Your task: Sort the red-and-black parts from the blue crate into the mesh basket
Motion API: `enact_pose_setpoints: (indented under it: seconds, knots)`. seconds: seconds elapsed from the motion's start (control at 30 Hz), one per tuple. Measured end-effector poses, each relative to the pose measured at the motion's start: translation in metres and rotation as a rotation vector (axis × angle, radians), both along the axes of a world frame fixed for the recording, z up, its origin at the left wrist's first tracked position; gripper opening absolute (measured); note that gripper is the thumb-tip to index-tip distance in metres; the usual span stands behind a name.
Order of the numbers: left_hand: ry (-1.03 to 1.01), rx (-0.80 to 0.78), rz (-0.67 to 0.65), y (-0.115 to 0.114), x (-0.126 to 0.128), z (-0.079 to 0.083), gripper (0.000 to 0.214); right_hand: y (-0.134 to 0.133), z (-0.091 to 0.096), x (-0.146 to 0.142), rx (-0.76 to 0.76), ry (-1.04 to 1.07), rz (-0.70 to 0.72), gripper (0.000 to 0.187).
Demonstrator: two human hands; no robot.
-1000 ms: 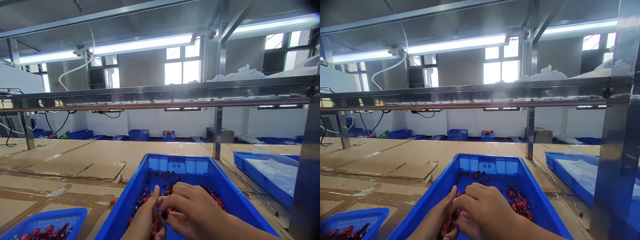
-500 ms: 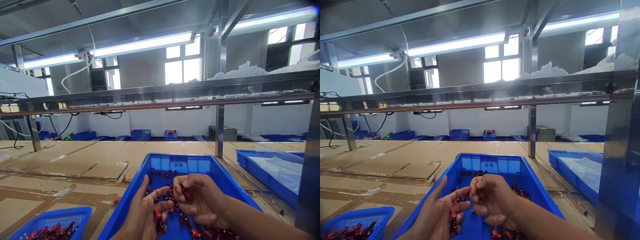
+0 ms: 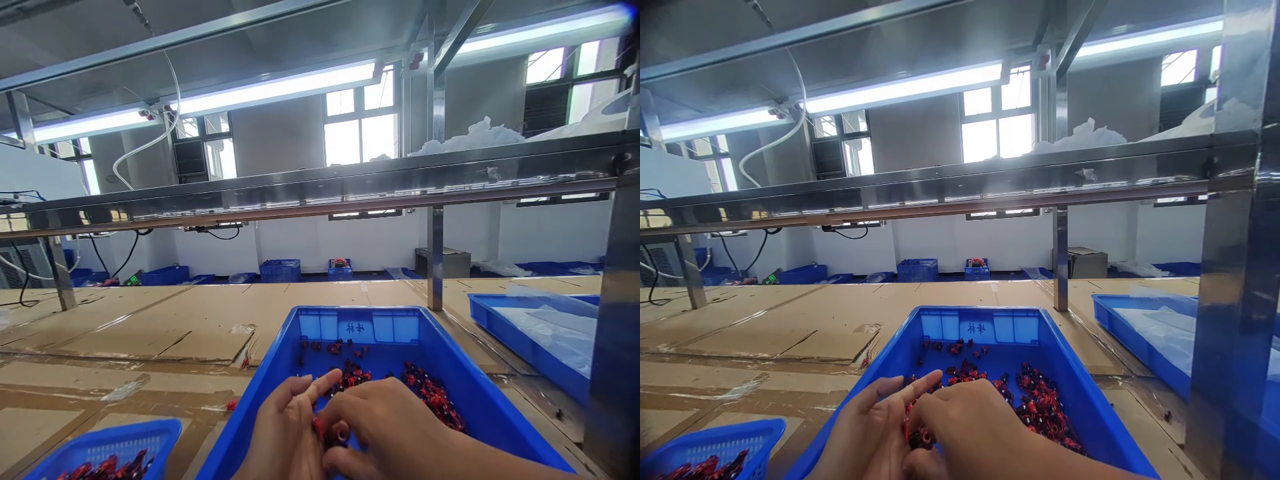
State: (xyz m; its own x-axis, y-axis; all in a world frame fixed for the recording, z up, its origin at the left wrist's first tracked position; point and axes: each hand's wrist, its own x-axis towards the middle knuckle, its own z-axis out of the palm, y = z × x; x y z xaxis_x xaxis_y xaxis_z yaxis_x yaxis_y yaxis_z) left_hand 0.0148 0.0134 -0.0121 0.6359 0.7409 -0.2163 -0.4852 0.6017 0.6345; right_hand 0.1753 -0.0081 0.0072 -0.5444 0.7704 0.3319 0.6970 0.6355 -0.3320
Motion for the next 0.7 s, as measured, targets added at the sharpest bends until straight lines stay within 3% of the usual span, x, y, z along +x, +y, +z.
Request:
enact_pose_setpoints:
  seconds: [0.2, 0.33, 0.47, 0.6, 0.7]
  knots:
    - [-0.071, 0.088, -0.152, -0.005, 0.005, -0.003, 0.039, 0.007, 0.004, 0.014, 0.134, -0.025, -0.084, 0.012]
    - [-0.038, 0.086, -0.105, -0.006, 0.004, 0.001, 0.036, 0.009, 0.009, 0.021, 0.195, -0.113, -0.116, 0.013]
    - [0.039, 0.179, -0.048, -0.007, 0.002, 0.007, 0.031, 0.004, 0.015, 0.023, 0.28, -0.176, -0.057, 0.015]
    - [0.109, 0.161, 0.04, -0.004, 0.002, 0.001, 0.031, -0.002, 0.018, 0.025, 0.334, -0.304, 0.087, 0.013]
    - [0.183, 0.12, 0.097, -0.001, 0.002, -0.006, 0.029, -0.004, 0.019, 0.027, 0.289, -0.347, 0.099, 0.005]
